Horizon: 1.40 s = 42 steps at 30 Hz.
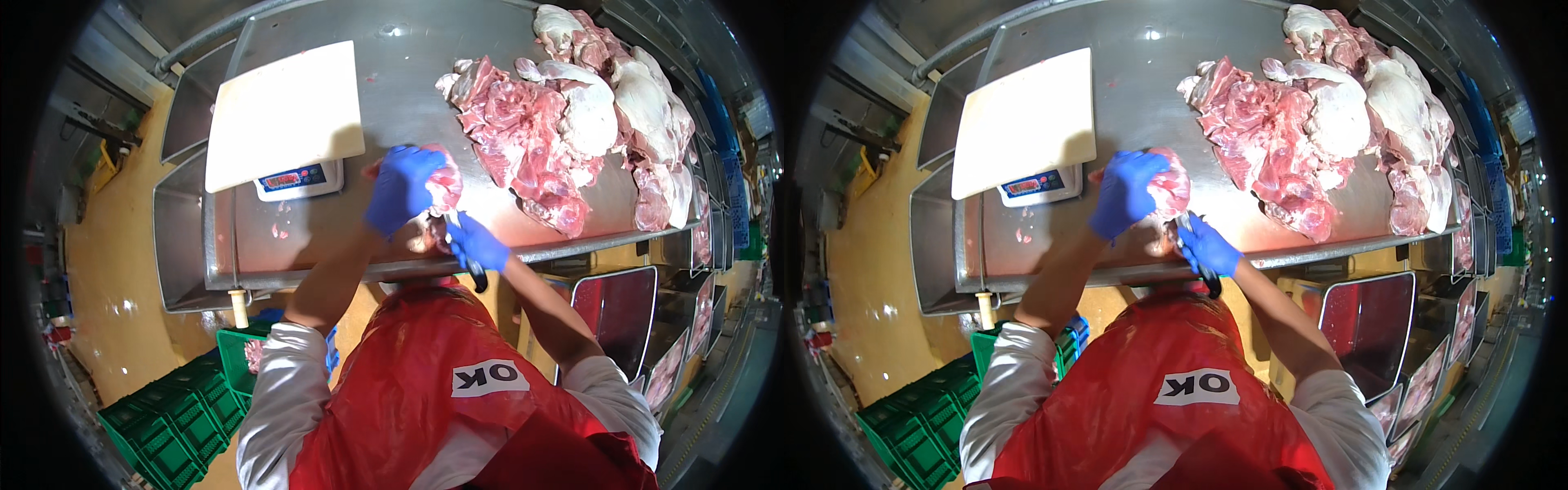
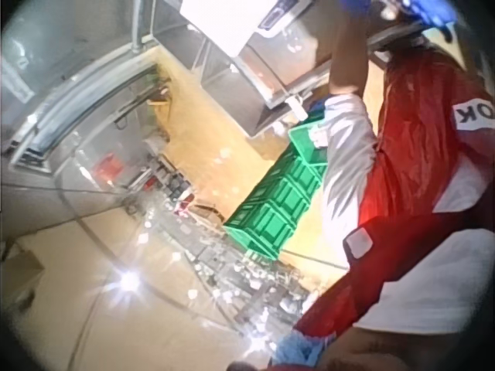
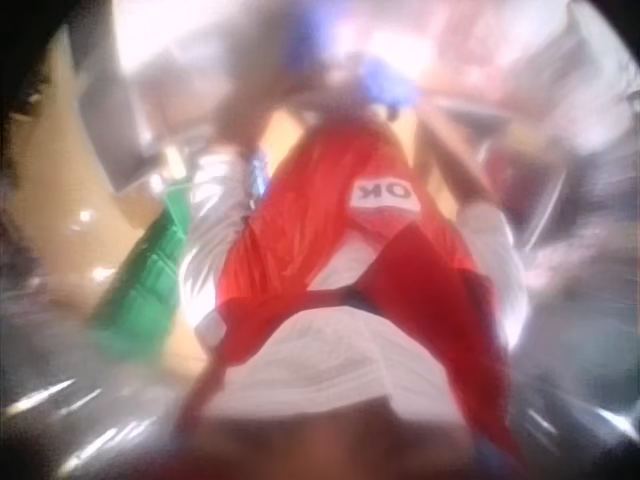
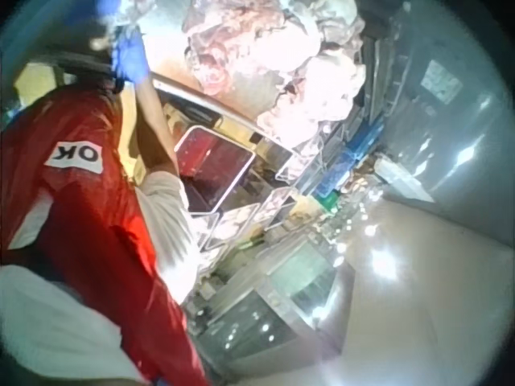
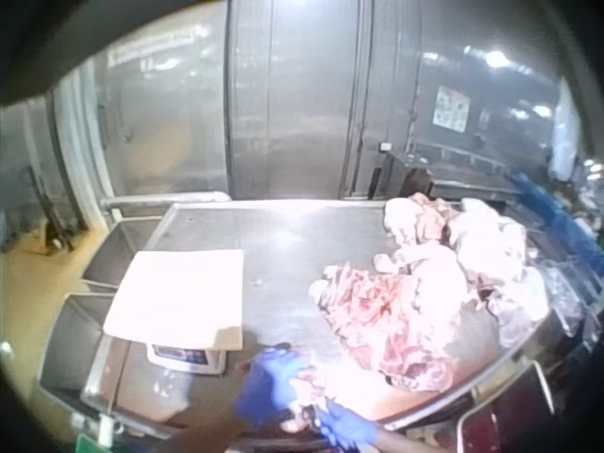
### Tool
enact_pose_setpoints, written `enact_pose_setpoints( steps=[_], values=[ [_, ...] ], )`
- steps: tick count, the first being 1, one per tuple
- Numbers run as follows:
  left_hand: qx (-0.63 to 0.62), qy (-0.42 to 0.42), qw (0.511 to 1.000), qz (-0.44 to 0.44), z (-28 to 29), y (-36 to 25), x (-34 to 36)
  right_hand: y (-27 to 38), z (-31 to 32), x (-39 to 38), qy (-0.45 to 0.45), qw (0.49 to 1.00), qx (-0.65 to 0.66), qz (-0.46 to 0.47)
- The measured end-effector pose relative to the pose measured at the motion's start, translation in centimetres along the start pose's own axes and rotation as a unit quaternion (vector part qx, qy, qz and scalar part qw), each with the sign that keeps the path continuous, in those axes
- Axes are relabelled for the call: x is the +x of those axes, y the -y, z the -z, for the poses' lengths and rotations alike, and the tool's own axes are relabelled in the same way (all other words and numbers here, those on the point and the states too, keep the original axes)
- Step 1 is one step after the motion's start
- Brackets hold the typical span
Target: The person cuts raw meat into smaller pieces using a knife on a stainless steel table. They place the cut pieces into a green crate and occasionally use a digital scale to weigh portions. The person wears blue gloves and a red apron throughout the task.
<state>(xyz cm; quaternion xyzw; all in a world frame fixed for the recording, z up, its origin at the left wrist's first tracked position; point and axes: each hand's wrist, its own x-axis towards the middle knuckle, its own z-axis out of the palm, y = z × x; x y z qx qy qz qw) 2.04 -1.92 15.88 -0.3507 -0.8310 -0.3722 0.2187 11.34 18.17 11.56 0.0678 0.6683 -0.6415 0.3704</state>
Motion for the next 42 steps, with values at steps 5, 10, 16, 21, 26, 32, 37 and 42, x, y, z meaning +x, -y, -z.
enact_pose_setpoints(
  steps=[5, 10, 16, 21, 26, 32, 37, 42],
  values=[
    [0.222, 0.145, 0.955, -0.132, -1.8, -1.1, 6.8, 1.9, 4.2, 4.1, 0.099, 0.99, 0.105, 0.006],
    [0.203, 0.056, 0.961, -0.177, -1.2, -0.3, 7.9, 2.7, 7.2, -4.5, 0.247, 0.961, 0.06, -0.106],
    [0.294, 0.033, 0.931, -0.212, -0.7, -3.2, 9.8, 2.1, 8.6, -4.7, 0.155, 0.98, 0.106, -0.062],
    [0.37, 0.028, 0.901, -0.226, -0.4, -3.4, 10.5, 1.5, 9.5, -3.2, 0.117, 0.984, 0.128, 0.024],
    [0.374, 0.045, 0.904, -0.201, -2.3, -4.1, 11.0, 4.3, 9.0, 0.4, 0.095, 0.981, 0.165, 0.037],
    [0.382, 0.015, 0.908, -0.17, -1.9, -3.7, 11.1, 6.5, 9.7, -7.5, 0.195, 0.979, -0.012, -0.055],
    [0.372, 0.044, 0.912, -0.168, -2.3, -6.8, 11.5, 6.4, 8.0, -3.9, 0.125, 0.991, 0.028, 0.026],
    [0.302, 0.021, 0.935, -0.184, -1.2, -6.2, 12.6, 6.5, 5.3, -1.8, 0.124, 0.991, 0.032, 0.022]
  ],
)
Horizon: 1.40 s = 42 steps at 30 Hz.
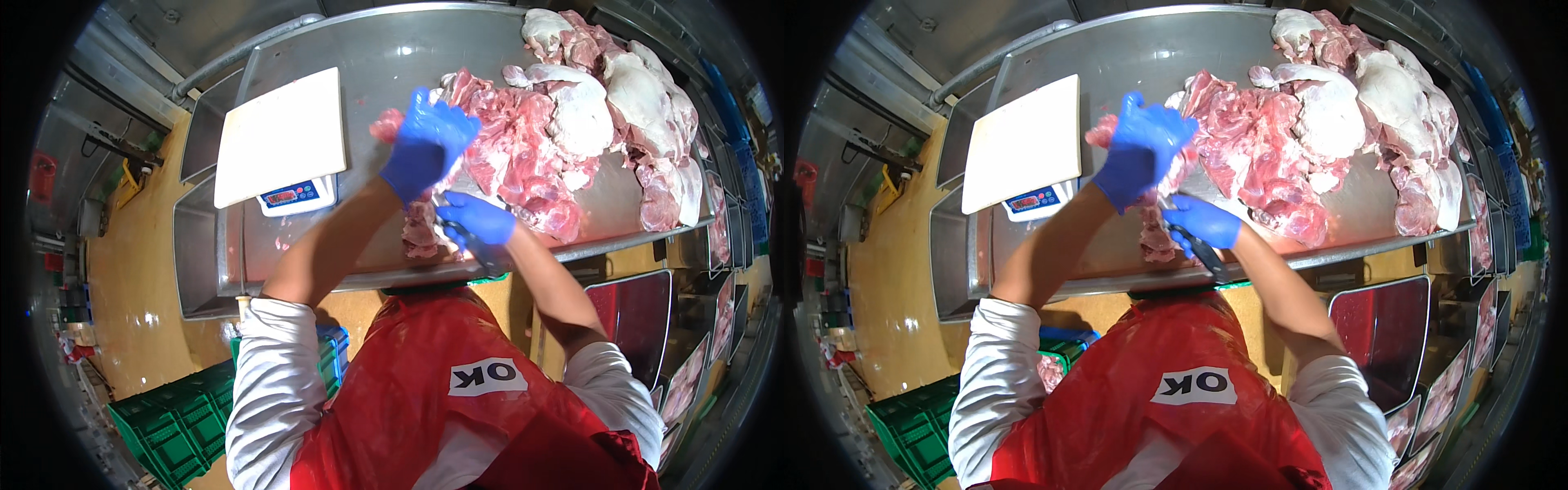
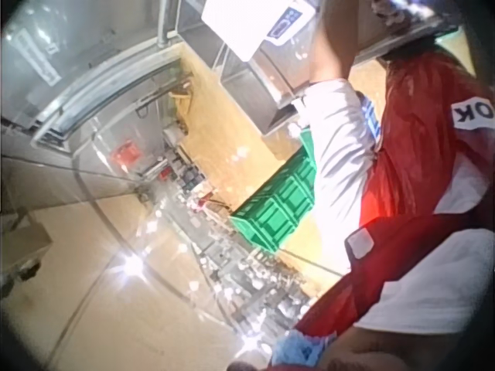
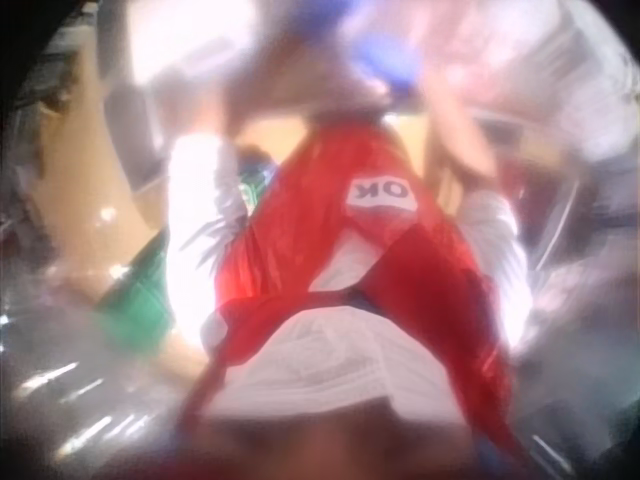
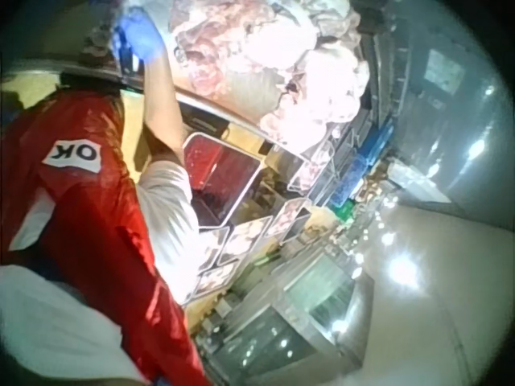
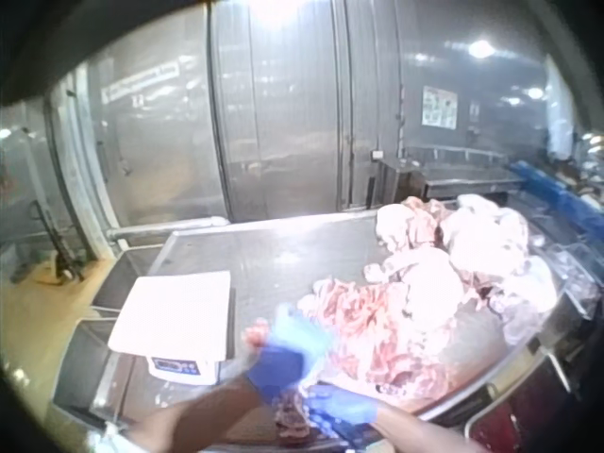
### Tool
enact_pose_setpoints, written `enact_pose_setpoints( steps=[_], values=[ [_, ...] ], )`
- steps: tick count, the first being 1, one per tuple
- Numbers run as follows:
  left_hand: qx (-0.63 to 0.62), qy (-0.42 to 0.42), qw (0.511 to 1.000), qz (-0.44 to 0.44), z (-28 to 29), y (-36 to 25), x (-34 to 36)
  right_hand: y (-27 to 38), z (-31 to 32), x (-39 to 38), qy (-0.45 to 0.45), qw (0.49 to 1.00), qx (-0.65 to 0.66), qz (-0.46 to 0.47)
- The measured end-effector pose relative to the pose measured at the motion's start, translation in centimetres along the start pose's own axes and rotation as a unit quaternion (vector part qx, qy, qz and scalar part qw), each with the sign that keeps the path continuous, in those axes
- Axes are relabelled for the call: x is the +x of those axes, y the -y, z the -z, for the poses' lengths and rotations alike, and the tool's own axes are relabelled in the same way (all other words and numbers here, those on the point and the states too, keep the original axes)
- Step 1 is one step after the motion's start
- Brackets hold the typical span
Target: The person cuts raw meat into smaller pieces using a knife on a stainless steel table. They place the cut pieces into a green crate and occasionally use a digital scale to weigh portions. The person wears blue gloves and a red apron throughout the task.
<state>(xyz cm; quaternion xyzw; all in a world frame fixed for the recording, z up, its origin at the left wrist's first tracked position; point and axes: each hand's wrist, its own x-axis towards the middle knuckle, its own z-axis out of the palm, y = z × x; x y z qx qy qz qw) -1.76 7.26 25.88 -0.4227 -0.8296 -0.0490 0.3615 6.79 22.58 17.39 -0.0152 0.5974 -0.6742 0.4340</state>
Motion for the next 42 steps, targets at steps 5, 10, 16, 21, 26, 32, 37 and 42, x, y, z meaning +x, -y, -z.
enact_pose_setpoints(
  steps=[5, 10, 16, 21, 26, 32, 37, 42],
  values=[
    [-0.011, -0.035, 0.999, 0.033, 0.2, 3.3, -2.1, 1.3, 0.8, -8.0, 0.031, 0.99, -0.034, -0.133],
    [0.043, 0.001, 0.999, 0.018, 0.0, 2.2, -1.7, -1.0, 0.5, 0.5, 0.0, 1.0, 0.013, 0.023],
    [0.009, -0.043, 0.999, -0.004, 3.3, 4.0, -0.3, -0.9, -4.6, 1.4, 0.041, 0.968, -0.248, 0.023],
    [-0.542, 0.191, 0.743, 0.342, 5.7, 6.6, -1.0, -4.5, -1.6, -3.7, -0.007, 0.992, -0.079, -0.097],
    [-0.721, 0.145, 0.467, 0.49, 2.3, 5.1, -9.2, -7.7, 1.8, -5.3, -0.129, 0.989, 0.055, -0.044],
    [-0.722, -0.009, 0.394, 0.568, 0.3, -1.3, -16.5, -10.1, 3.2, -5.8, -0.14, 0.986, 0.087, -0.032],
    [-0.801, -0.12, 0.255, 0.528, -0.9, -5.0, -25.1, -11.5, 2.5, -4.8, -0.153, 0.982, 0.105, -0.047],
    [-0.809, -0.151, 0.223, 0.523, 0.2, -2.6, -27.3, -13.0, 3.1, -4.8, -0.194, 0.975, 0.067, -0.082]
  ],
)
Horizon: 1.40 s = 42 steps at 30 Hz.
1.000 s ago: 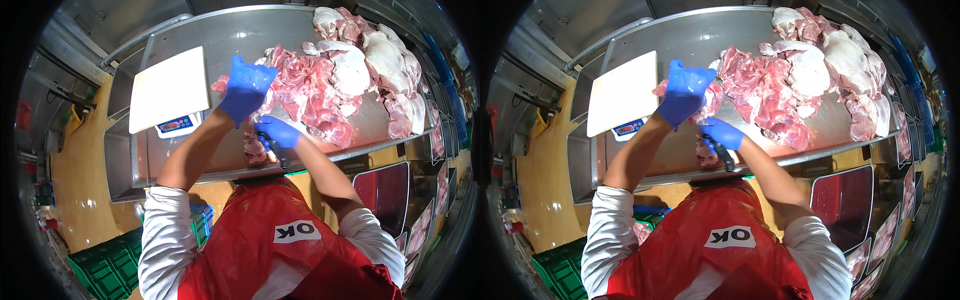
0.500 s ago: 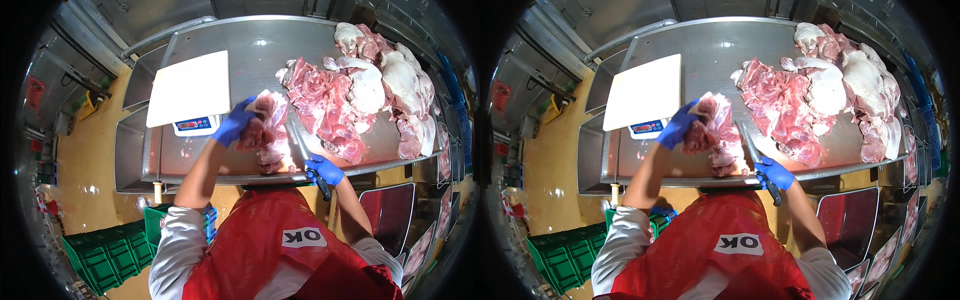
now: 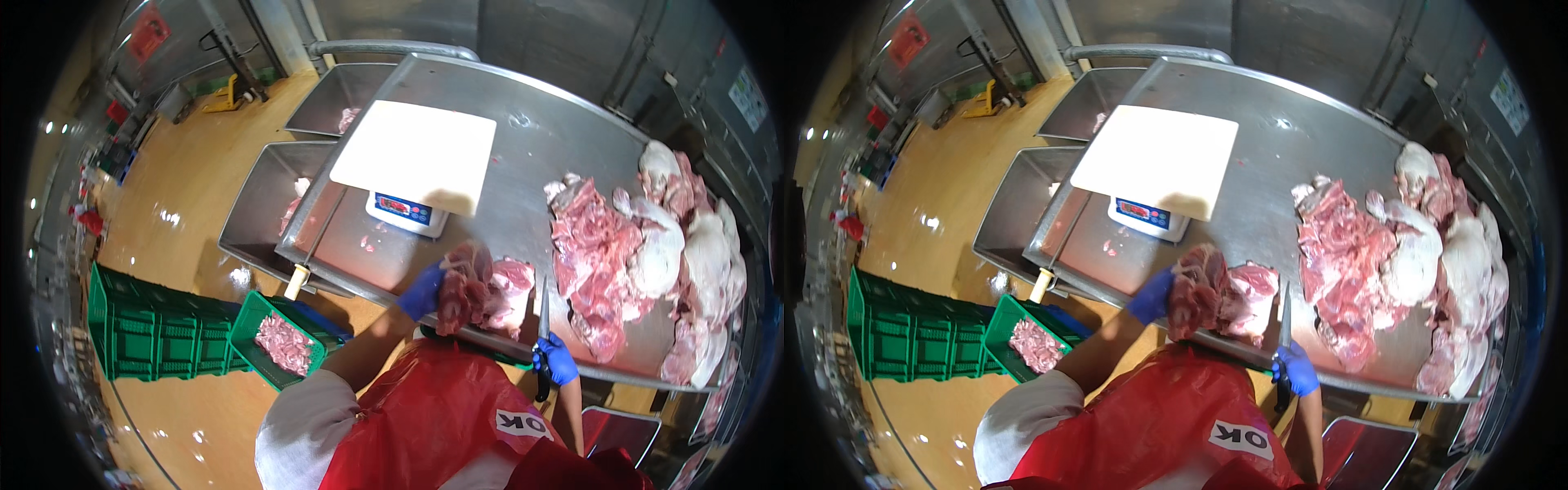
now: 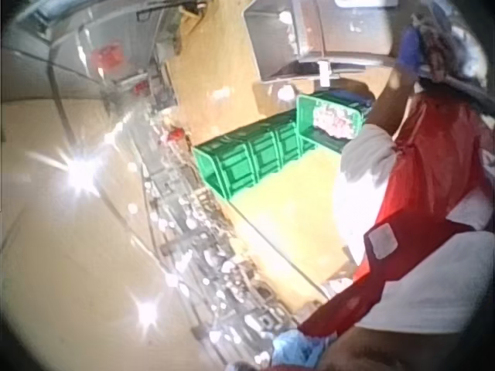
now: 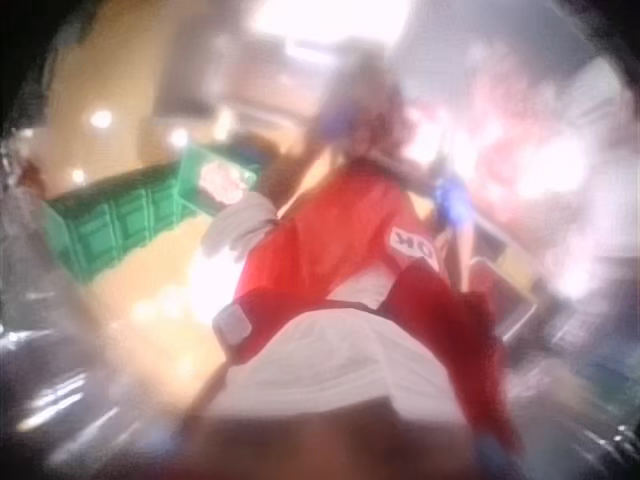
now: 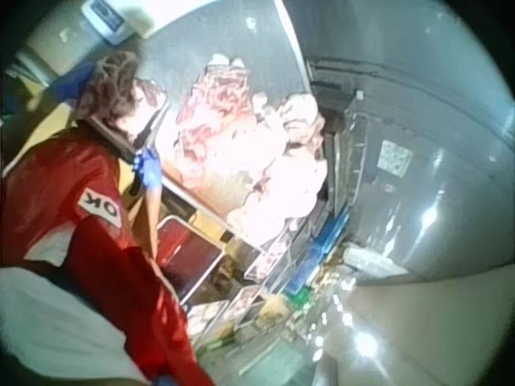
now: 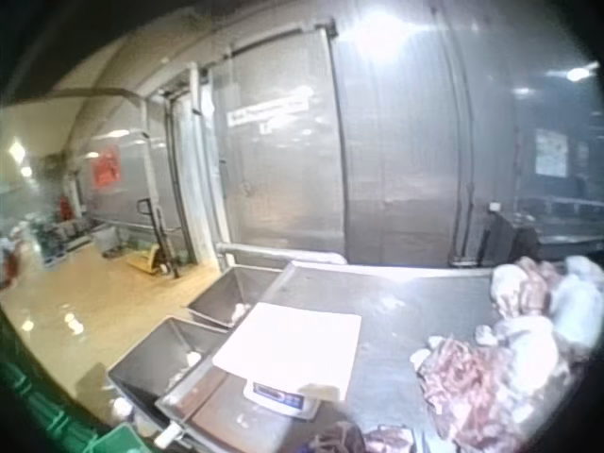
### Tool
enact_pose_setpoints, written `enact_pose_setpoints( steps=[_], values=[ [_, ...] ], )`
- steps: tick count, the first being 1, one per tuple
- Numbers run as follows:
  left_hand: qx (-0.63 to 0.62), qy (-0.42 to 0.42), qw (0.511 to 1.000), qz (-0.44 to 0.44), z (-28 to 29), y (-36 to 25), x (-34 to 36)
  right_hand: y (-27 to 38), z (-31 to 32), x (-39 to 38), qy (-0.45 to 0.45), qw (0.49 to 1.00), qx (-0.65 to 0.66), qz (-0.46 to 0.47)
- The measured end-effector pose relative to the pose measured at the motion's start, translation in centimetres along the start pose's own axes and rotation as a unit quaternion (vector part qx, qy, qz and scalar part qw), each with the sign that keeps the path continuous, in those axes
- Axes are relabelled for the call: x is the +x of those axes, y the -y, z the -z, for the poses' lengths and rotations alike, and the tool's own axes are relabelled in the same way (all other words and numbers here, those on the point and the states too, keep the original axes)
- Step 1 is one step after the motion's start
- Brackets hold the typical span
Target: The person cuts raw meat into smaller pieces using a knife on a stainless steel table. They place the cut pieces into a green crate and occasionally use a digital scale to weigh portions. The person wears blue gloves and a red apron throughout the task.
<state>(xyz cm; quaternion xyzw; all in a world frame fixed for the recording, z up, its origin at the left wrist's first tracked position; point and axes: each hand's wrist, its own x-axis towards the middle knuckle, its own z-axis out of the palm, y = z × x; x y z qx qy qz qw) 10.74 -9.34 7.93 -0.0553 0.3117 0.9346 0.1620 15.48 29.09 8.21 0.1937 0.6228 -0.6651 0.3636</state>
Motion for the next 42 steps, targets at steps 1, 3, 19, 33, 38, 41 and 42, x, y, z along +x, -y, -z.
enact_pose_setpoints(
  steps=[1, 3, 19, 33, 38, 41, 42],
  values=[
    [0.021, -0.063, 0.998, -0.022, -2.0, -3.6, -0.1, 0.4, 0.1, -0.3, 0.015, 1.0, 0.003, 0.005],
    [0.131, -0.041, 0.98, -0.141, -4.9, -14.4, 0.7, 1.4, 0.3, 0.0, 0.007, 1.0, 0.001, 0.006],
    [0.84, 0.167, 0.462, -0.231, -3.9, 5.0, 7.8, 1.2, -0.1, -3.3, -0.042, 0.994, 0.072, 0.07],
    [0.306, 0.092, 0.944, -0.085, -5.2, 7.8, 10.8, -3.0, 2.1, -5.6, -0.113, 0.984, 0.112, 0.077],
    [0.579, 0.145, 0.726, -0.34, -11.8, -12.8, 10.9, -4.2, 5.4, -8.2, -0.174, 0.969, 0.136, 0.112],
    [0.65, -0.075, 0.716, -0.243, -12.1, -33.2, 15.7, -2.6, 8.0, -10.1, -0.212, 0.958, 0.133, 0.14],
    [0.658, -0.077, 0.688, -0.297, -10.1, -41.6, 16.5, -1.5, 9.1, -10.1, -0.198, 0.958, 0.13, 0.164]
  ],
)
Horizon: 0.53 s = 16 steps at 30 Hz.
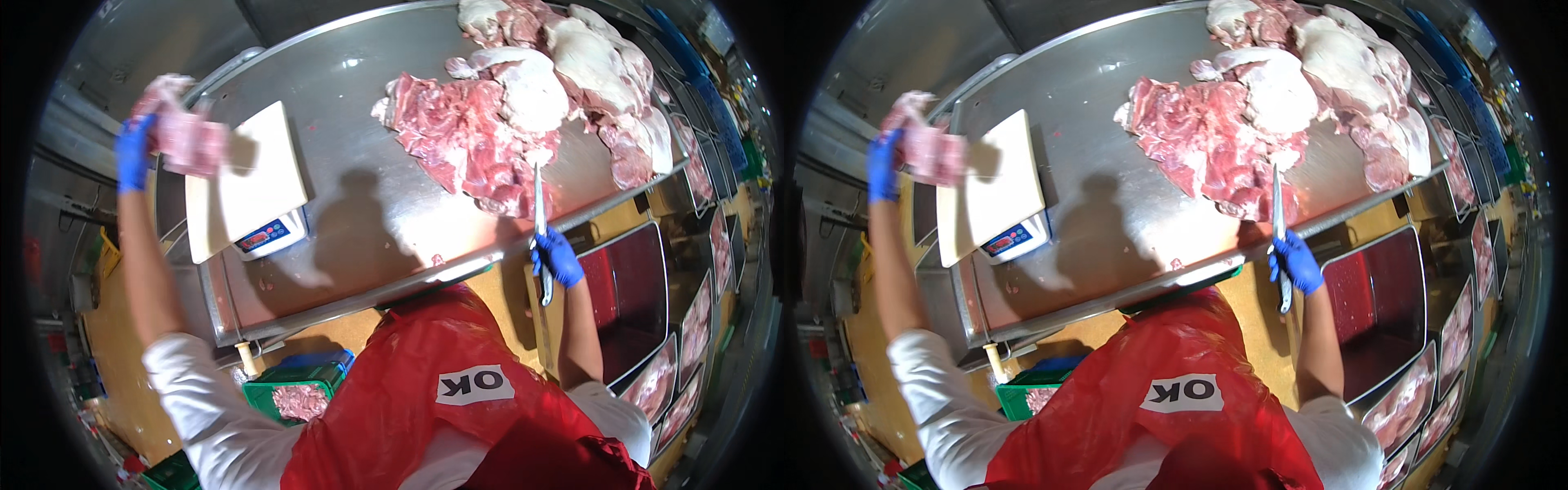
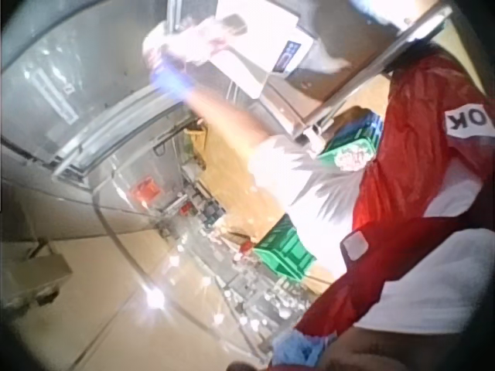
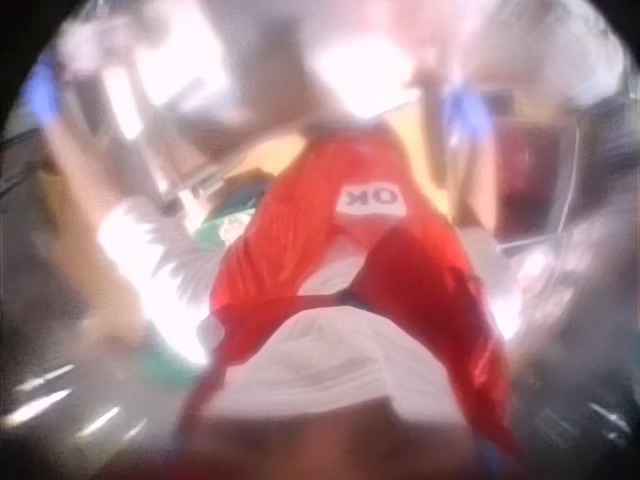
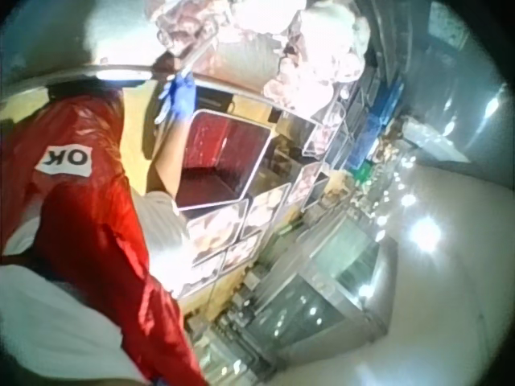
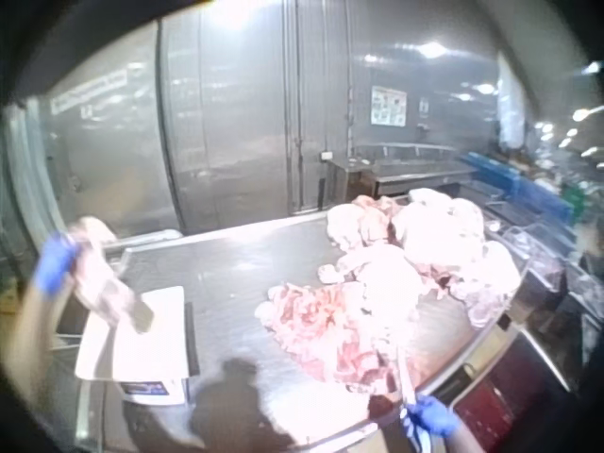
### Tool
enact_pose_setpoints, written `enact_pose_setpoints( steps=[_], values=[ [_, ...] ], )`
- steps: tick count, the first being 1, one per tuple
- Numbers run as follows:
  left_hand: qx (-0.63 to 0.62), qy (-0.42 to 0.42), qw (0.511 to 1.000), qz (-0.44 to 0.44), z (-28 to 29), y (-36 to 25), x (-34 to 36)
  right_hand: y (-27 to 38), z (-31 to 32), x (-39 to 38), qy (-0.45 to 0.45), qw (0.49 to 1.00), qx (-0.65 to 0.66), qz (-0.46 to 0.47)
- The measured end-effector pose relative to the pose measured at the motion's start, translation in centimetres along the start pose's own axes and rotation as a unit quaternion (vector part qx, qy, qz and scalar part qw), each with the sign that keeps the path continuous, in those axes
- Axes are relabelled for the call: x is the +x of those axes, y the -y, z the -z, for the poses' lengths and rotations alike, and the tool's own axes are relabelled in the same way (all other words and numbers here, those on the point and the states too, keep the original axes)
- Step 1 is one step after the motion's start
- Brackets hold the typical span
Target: The person cuts raw meat into smaller pieces using a knife on a stainless steel table. They place the cut pieces into a green crate and occasionally use a digital scale to weigh portions. The person wears blue gloves and a red apron throughout the task.
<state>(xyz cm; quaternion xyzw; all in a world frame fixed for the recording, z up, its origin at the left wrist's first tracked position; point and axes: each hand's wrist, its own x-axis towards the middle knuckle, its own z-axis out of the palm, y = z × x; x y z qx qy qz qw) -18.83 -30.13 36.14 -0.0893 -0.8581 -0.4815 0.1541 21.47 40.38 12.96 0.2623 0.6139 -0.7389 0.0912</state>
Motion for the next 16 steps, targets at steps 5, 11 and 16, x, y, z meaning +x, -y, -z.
enact_pose_setpoints(
  steps=[5, 11, 16],
  values=[
    [0.384, -0.35, 0.835, -0.181, 10.2, -5.8, 6.6, 0.6, 8.4, 7.3, -0.069, 0.988, 0.007, 0.136],
    [0.153, 0.074, 0.947, -0.271, -22.3, -12.9, -13.6, -4.4, 16.6, 14.1, -0.169, 0.973, 0.149, 0.044],
    [0.157, 0.262, 0.915, -0.265, -29.4, -9.3, -22.4, -7.7, 12.0, 18.7, -0.099, 0.93, 0.353, 0.035]
  ],
)
